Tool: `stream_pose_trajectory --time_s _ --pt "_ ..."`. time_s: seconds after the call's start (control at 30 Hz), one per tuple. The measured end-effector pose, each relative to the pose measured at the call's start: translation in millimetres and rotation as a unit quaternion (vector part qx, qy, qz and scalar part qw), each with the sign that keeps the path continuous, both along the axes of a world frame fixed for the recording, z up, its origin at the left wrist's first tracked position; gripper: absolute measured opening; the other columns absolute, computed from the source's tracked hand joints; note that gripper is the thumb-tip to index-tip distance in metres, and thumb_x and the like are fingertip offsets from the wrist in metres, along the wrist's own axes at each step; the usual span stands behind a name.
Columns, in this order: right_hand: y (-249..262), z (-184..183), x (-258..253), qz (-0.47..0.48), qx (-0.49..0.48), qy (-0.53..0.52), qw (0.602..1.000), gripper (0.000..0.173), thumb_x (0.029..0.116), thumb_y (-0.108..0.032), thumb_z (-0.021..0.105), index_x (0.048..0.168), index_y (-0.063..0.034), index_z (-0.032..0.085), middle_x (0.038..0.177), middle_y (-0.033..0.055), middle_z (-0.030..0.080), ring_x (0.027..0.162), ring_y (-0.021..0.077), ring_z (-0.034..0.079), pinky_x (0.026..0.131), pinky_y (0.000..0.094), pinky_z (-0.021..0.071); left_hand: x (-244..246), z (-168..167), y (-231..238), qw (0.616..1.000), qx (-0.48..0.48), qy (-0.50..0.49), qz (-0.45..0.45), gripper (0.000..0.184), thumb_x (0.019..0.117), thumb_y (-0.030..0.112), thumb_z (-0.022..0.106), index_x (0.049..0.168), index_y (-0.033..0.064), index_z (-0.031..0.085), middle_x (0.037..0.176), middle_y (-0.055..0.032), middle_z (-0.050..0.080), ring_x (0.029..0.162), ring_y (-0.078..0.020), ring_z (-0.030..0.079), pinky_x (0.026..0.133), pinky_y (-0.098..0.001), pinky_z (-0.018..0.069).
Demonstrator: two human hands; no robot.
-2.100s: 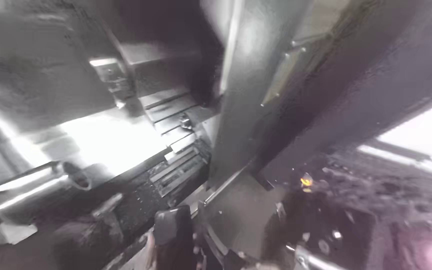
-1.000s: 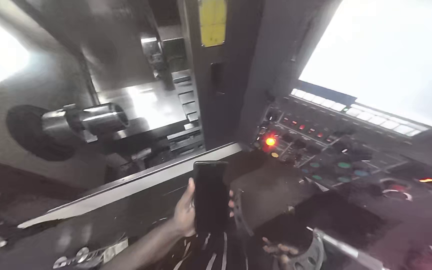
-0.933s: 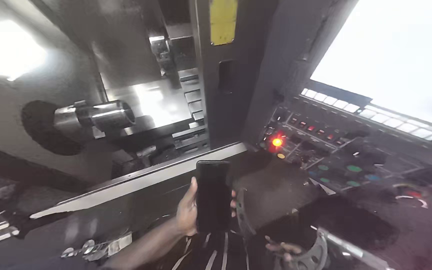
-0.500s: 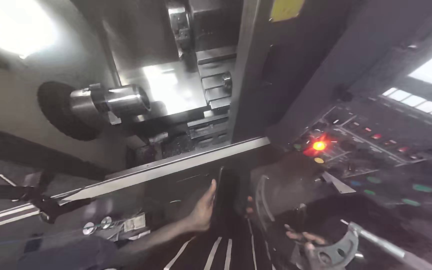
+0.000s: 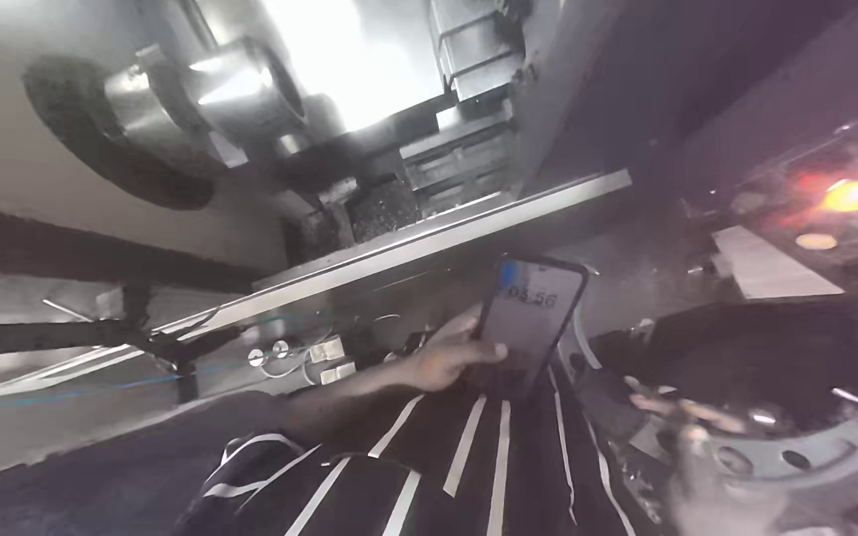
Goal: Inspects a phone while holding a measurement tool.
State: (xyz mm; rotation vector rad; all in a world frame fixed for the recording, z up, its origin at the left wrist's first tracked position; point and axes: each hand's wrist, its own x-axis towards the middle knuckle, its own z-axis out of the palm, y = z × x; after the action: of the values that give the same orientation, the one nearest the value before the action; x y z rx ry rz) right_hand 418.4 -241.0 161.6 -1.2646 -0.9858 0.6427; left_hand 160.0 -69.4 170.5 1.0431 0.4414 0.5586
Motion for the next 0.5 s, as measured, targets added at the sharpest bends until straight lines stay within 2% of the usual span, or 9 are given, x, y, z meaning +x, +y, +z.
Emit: stream_pose_trajectory --time_s 0.1,0.2,0.27,0.33,0.4,0.5 --pt "2.1 -1.4 2.6 -0.001 -0.003 -0.005 1.000 0.025 0.1022 -0.030 0.063 0.124 -0.0182 0.064 0.106 0.0025 0.078 0.097 0.0230 0.076 0.093 0.0388 0.0634 -1.7 2.2 5.1 0.999 0.041 0.030 -0.017 0.046 0.0885 0.000 0.061 0.133 0.0056 0.050 0.108 0.0105 0.068 0.100 0.0026 0.065 0.090 -0.0216 0.0557" --pt "2.6 -1.1 4.7 -0.007 -0.007 -0.002 1.000 0.024 0.1023 -0.028 0.063 0.124 -0.0172 0.065 0.107 0.0027 0.078 0.098 0.0224 0.076 0.094 0.0386 0.0628 -1.1 2.9 5.6 0.998 0.053 0.031 -0.029 0.054 0.0861 -0.007 0.061 0.137 0.0026 0.045 0.110 0.0084 0.068 0.100 0.0024 0.065 0.090 -0.0224 0.0563" --pt "3.5 -0.8 5.0 -0.010 -0.006 -0.006 1.000 0.024 0.1020 -0.028 0.063 0.124 -0.0188 0.064 0.106 0.0014 0.078 0.096 0.0218 0.077 0.092 0.0379 0.0636 0.3 2.5 6.4 0.997 0.059 0.044 -0.022 0.049 0.0883 -0.007 0.057 0.135 0.0028 0.049 0.106 0.0077 0.068 0.095 0.0027 0.064 0.086 -0.0217 0.0564" --pt "5.0 1.9 3.6 -0.006 -0.008 -0.006 1.000 0.022 0.1023 -0.028 0.062 0.123 -0.0201 0.065 0.105 0.0007 0.078 0.096 0.0216 0.077 0.093 0.0376 0.0635 2.9 0.1 6.1 0.998 0.052 0.043 -0.005 0.038 0.0970 0.000 0.046 0.134 0.0062 0.052 0.104 0.0077 0.068 0.094 0.0019 0.065 0.086 -0.0228 0.0564" --pt "5.6 2.4 4.2 -0.001 -0.010 0.003 1.000 0.022 0.1020 -0.027 0.063 0.122 -0.0194 0.066 0.105 0.0014 0.078 0.096 0.0215 0.076 0.094 0.0376 0.0626 5.3 0.9 6.9 0.999 0.035 0.033 0.003 0.034 0.1086 0.016 0.040 0.140 0.0065 0.049 0.113 0.0036 0.070 0.102 -0.0029 0.066 0.093 -0.0282 0.0571" --pt "3.3 2.5 5.1 0.003 -0.015 0.008 1.000 0.023 0.1008 -0.028 0.065 0.122 -0.0192 0.066 0.105 0.0015 0.078 0.097 0.0223 0.077 0.094 0.0381 0.0630 5.3 1.4 2.9 0.999 0.002 0.037 0.007 0.042 0.1087 0.030 0.040 0.144 0.0077 0.044 0.119 0.0038 0.068 0.109 -0.0025 0.064 0.098 -0.0275 0.0542"
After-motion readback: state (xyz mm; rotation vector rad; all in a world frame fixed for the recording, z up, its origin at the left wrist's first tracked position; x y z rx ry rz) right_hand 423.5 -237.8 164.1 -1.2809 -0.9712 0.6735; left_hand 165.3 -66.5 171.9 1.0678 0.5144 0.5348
